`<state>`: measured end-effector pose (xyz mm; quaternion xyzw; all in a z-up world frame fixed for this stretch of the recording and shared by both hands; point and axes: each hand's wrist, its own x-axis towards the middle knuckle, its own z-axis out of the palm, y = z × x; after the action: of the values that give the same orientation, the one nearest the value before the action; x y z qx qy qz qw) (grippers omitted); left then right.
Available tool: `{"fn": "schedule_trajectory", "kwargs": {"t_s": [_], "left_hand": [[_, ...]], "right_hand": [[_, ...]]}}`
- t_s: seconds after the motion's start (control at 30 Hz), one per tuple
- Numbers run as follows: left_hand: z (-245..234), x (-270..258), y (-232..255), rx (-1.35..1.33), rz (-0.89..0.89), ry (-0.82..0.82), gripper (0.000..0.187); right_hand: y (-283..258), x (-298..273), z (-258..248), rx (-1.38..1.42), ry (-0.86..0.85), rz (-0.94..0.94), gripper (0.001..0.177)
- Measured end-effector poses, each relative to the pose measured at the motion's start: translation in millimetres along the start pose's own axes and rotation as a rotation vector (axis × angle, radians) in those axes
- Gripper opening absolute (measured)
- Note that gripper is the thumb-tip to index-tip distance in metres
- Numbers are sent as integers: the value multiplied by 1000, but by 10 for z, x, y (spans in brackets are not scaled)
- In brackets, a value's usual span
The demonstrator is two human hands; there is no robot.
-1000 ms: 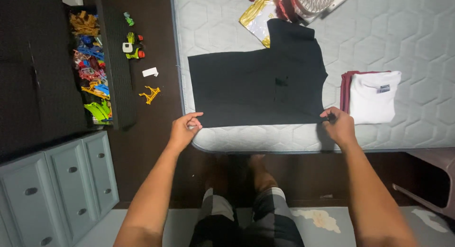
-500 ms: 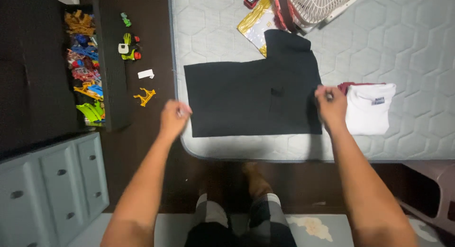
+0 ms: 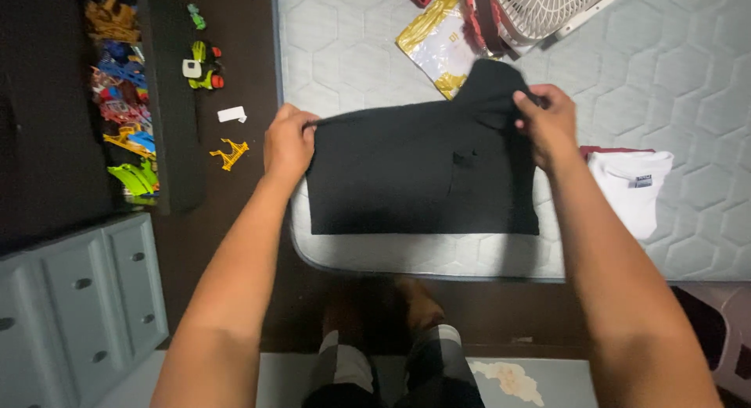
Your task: Folding t-shirts on a mattress and organizing items like a belt and a small fan into dresser drawers.
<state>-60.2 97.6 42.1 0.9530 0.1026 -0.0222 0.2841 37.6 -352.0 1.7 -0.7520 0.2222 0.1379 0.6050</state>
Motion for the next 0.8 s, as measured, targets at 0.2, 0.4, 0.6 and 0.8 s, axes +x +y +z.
{"fn": "schedule_trajectory", "kwargs": {"t_s": [0.2, 0.4, 0.6, 0.8], "left_hand": [[-438, -817, 215, -181, 110, 108, 18], [-101, -1653, 12, -73, 88, 49, 20], [21, -1934, -113, -46, 102, 2, 24], [-4, -1926, -89, -78, 61, -37, 26]], "right_hand": [[-289, -977, -563, 149, -161, -43, 30], [866, -1483, -973, -264, -174, -228, 35], [456, -2122, -717, -820, -141, 94, 36], [406, -2230, -712, -778, -148, -680, 27]]}}
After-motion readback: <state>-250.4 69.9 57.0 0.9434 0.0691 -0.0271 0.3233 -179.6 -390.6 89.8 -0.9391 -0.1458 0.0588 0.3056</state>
